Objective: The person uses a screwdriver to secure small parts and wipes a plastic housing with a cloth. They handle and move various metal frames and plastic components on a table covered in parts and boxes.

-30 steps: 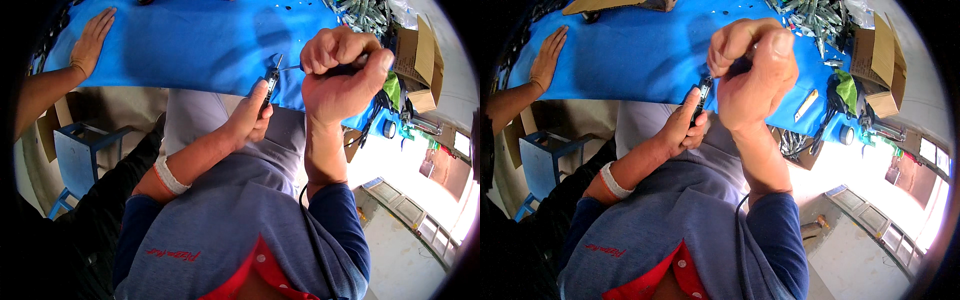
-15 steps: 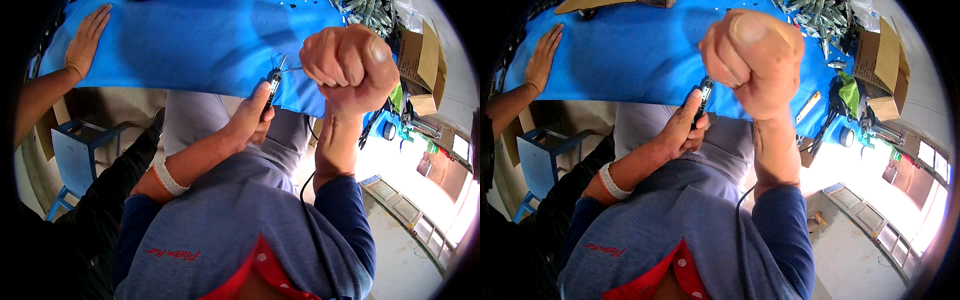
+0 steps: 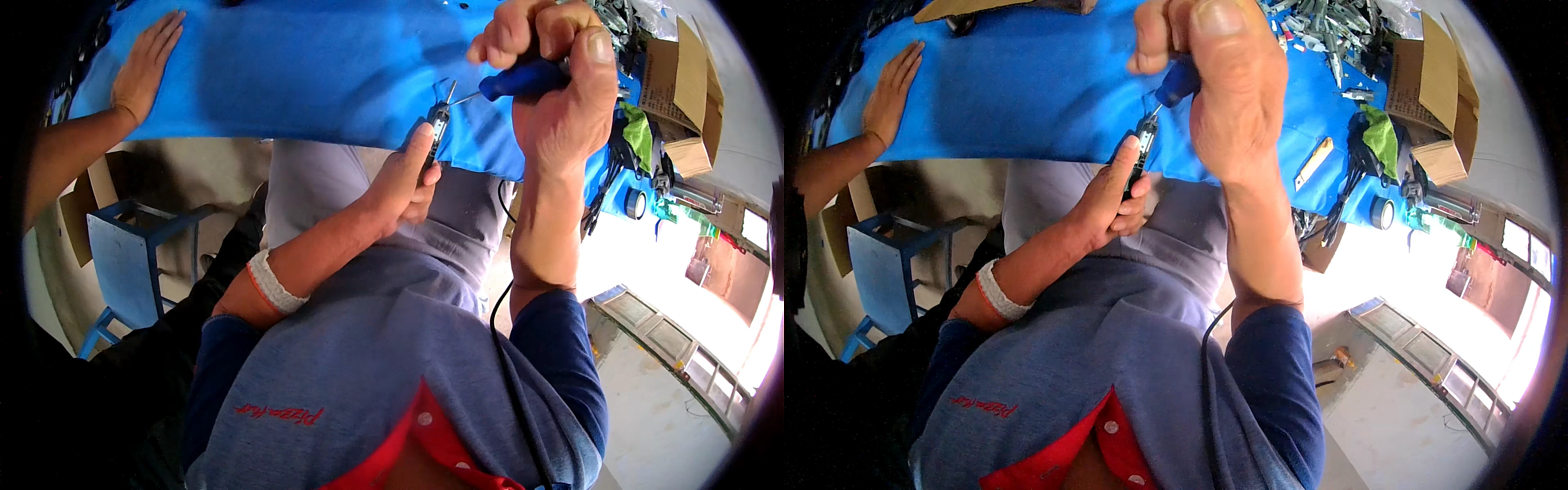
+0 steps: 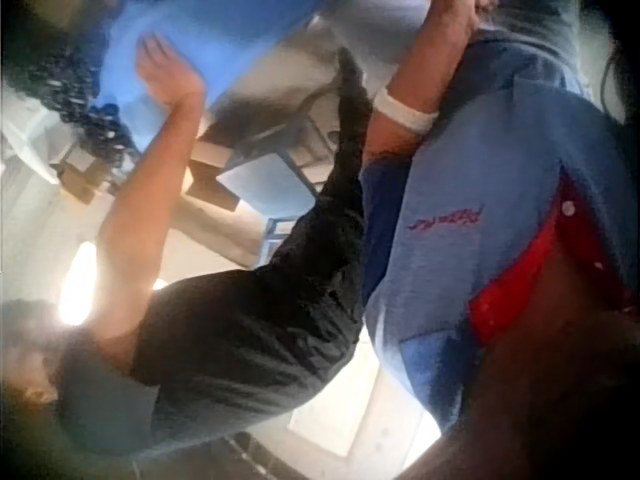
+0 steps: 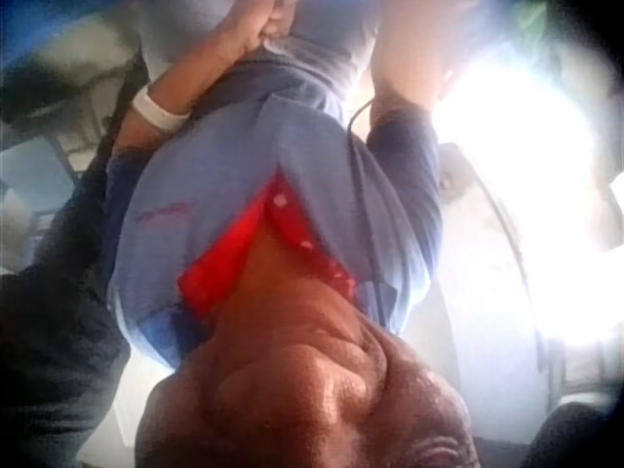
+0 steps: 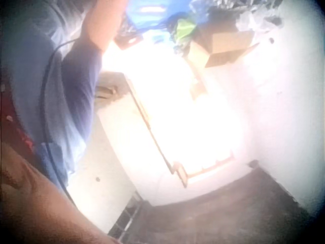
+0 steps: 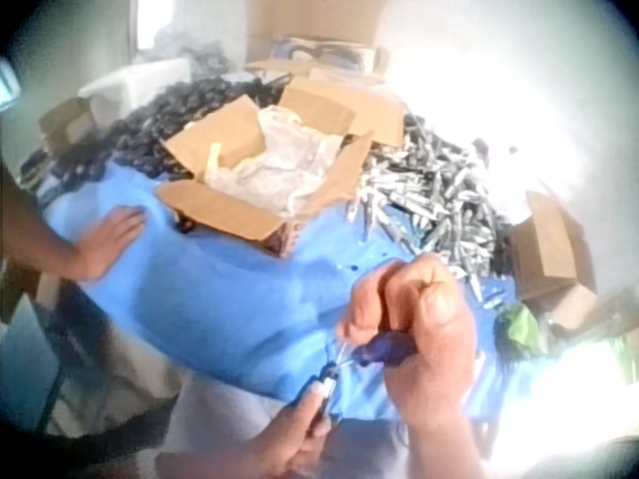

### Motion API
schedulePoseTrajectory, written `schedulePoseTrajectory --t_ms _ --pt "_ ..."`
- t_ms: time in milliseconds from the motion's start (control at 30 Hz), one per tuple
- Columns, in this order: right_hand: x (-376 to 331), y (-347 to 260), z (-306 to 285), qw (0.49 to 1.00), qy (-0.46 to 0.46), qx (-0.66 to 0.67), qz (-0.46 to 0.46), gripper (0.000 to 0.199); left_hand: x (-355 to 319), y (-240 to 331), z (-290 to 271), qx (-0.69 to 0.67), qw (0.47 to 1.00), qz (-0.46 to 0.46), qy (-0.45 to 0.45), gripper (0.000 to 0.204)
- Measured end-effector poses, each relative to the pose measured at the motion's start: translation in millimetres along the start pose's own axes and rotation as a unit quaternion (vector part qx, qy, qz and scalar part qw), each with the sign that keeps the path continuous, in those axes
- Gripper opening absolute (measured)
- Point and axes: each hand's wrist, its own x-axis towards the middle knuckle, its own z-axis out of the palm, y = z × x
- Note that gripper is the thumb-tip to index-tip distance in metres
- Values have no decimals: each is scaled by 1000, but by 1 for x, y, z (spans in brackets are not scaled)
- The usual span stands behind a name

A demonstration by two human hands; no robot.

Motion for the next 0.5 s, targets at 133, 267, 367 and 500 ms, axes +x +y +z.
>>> schedulePoseTrajectory --t_ms 133,267,367,500 --pt "-7 6 13 979 122 -140 -86 45 0 1 0 -4 1000 -6 -12 61" --pt "-13 2 14 980 98 -138 -106 45 -2 0 -1 2 1000 6 -17 61" --pt "-16 5 10 989 91 -82 -85 52 0 1 -3 -2 1000 6 -26 61" --pt "2 -2 13 985 139 -101 34 54 0 2 -4 -7 999 -17 -29 62"
